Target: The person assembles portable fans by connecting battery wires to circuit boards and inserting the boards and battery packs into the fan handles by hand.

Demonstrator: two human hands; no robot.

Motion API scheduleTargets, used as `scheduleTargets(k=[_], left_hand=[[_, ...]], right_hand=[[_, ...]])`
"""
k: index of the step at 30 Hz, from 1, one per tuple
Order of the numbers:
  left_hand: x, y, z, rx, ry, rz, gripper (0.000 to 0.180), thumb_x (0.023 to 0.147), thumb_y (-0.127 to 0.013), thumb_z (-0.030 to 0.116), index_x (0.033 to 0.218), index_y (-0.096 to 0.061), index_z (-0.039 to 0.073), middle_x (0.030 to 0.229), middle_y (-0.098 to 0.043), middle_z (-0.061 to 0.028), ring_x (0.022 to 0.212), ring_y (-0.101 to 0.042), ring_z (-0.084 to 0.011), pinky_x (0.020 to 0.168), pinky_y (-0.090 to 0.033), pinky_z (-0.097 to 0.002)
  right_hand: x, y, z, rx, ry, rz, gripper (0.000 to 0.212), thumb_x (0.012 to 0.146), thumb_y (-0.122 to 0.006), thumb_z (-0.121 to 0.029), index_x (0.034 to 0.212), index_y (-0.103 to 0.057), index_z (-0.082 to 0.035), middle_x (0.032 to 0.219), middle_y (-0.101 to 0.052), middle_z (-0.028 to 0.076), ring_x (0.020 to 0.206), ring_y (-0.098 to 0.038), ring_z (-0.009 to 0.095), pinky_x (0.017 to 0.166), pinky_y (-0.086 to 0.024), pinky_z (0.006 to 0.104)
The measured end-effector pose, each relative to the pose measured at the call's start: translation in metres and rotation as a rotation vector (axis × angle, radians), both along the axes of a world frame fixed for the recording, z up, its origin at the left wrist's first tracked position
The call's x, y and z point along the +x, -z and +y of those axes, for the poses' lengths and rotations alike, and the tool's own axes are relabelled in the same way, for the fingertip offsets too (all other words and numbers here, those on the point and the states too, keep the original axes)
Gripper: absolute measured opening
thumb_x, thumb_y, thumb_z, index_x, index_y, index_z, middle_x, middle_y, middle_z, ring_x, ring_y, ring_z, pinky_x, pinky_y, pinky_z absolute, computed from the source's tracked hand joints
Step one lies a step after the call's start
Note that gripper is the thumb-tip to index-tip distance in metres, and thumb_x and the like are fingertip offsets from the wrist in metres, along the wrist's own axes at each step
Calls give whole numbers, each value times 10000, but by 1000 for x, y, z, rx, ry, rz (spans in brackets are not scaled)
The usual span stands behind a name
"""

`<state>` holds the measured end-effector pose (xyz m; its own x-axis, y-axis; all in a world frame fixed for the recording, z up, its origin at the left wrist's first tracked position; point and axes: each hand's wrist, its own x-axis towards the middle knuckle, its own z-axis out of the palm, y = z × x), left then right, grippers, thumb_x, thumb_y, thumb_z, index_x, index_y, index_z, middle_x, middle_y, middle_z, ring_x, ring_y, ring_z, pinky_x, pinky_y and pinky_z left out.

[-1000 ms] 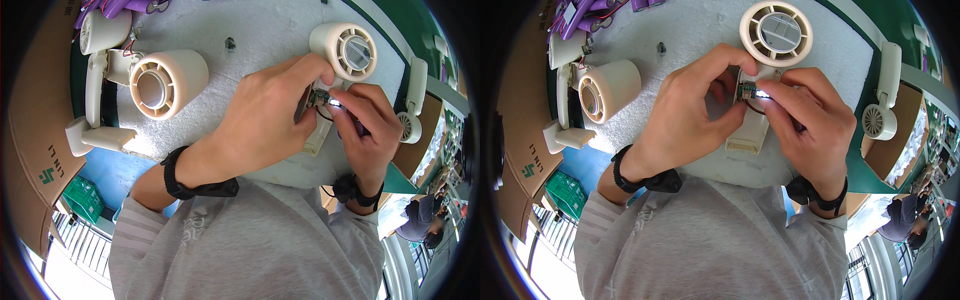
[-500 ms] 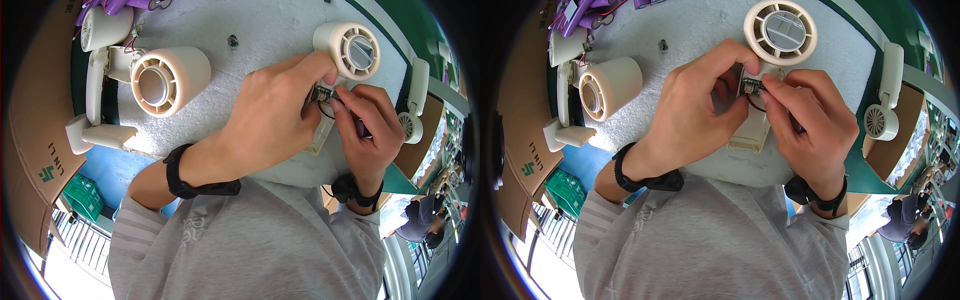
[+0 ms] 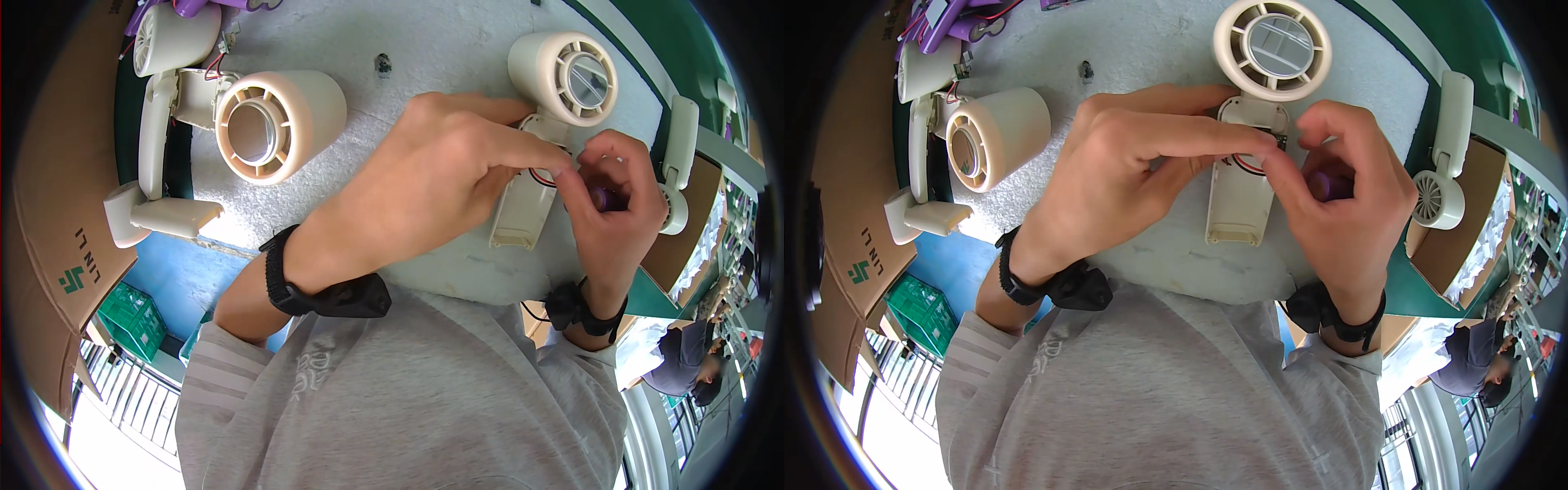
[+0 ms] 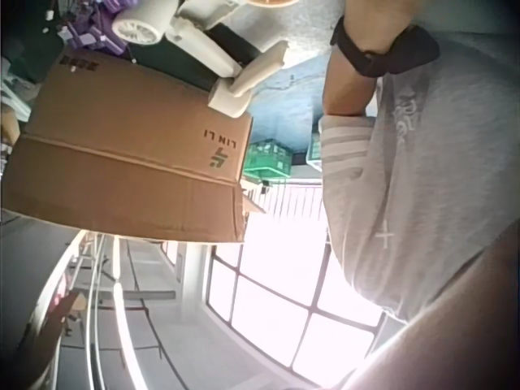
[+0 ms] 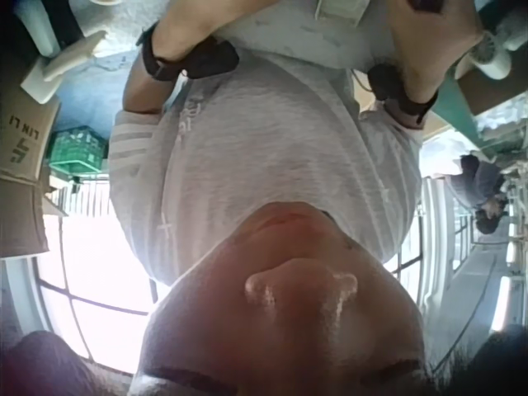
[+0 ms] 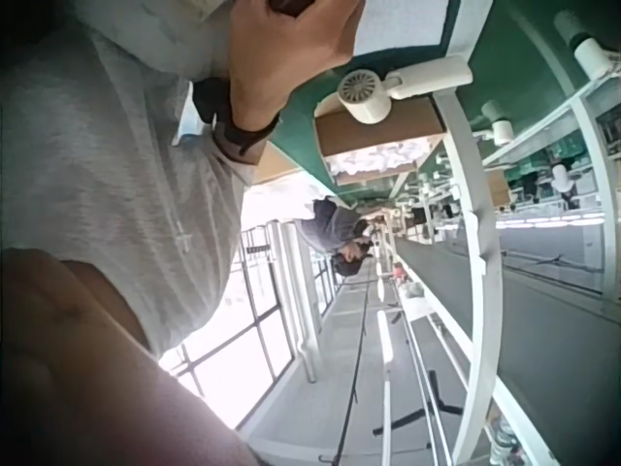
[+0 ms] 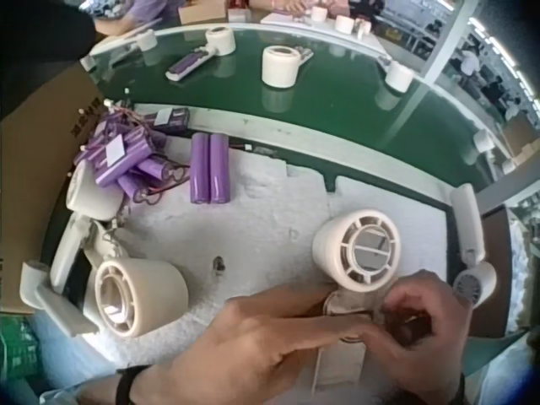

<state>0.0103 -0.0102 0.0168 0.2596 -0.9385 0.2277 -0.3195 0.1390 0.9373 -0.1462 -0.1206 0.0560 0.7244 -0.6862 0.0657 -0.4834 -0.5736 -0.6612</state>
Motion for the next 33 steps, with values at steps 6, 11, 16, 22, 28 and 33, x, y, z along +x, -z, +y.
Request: scheduleTargets(k=[6,11,16,22,28,33], left_hand=[[0,-4,1,15,-27,-105,397,749,-649,-120,1055,-734,119,1058,-672,-123,849,-665,-234,691,-538,-315],[-1,-5,0,42,-25,-35,328,697,-682,-35,991,-740,99,1000,-658,-183,852,-654,-341,729,-541,-389],[-2,-5,-4,36,-16,-19,317,694,-682,-19,984,-741,98,987,-665,-168,804,-665,-322,709,-547,-373],[-2,-6,-1,103,-47,37,373,719,-632,-107,1020,-734,87,1051,-659,-97,818,-640,-178,709,-519,-268],[2,-8,-2,139,-92,72,373,727,-614,-111,1023,-729,84,1034,-657,-79,807,-626,-146,687,-502,-246],[-1,-5,0,95,-92,63,373,735,-615,-107,1039,-720,82,1039,-647,-68,772,-603,-129,668,-492,-244]], right_hand=[[-2,3,-3,-23,-147,20,252,721,-821,-75,844,-605,-34,710,-630,39,563,-597,99,495,-458,219],[-5,-11,-7,105,-225,88,286,717,-784,3,922,-587,-20,774,-654,54,685,-648,115,622,-514,240],[-15,-31,-8,275,-221,201,347,672,-789,-2,945,-576,-33,917,-633,93,777,-646,242,649,-525,330],[-21,-35,-7,131,-256,293,324,658,-748,58,920,-572,-17,985,-629,111,881,-618,304,717,-519,357],[-24,-24,-18,-303,-327,180,276,663,-752,81,893,-619,7,1061,-666,97,928,-665,255,774,-529,319],[-27,-17,-17,-295,-258,133,173,706,-736,68,858,-660,38,1058,-684,111,937,-673,285,779,-554,342]])
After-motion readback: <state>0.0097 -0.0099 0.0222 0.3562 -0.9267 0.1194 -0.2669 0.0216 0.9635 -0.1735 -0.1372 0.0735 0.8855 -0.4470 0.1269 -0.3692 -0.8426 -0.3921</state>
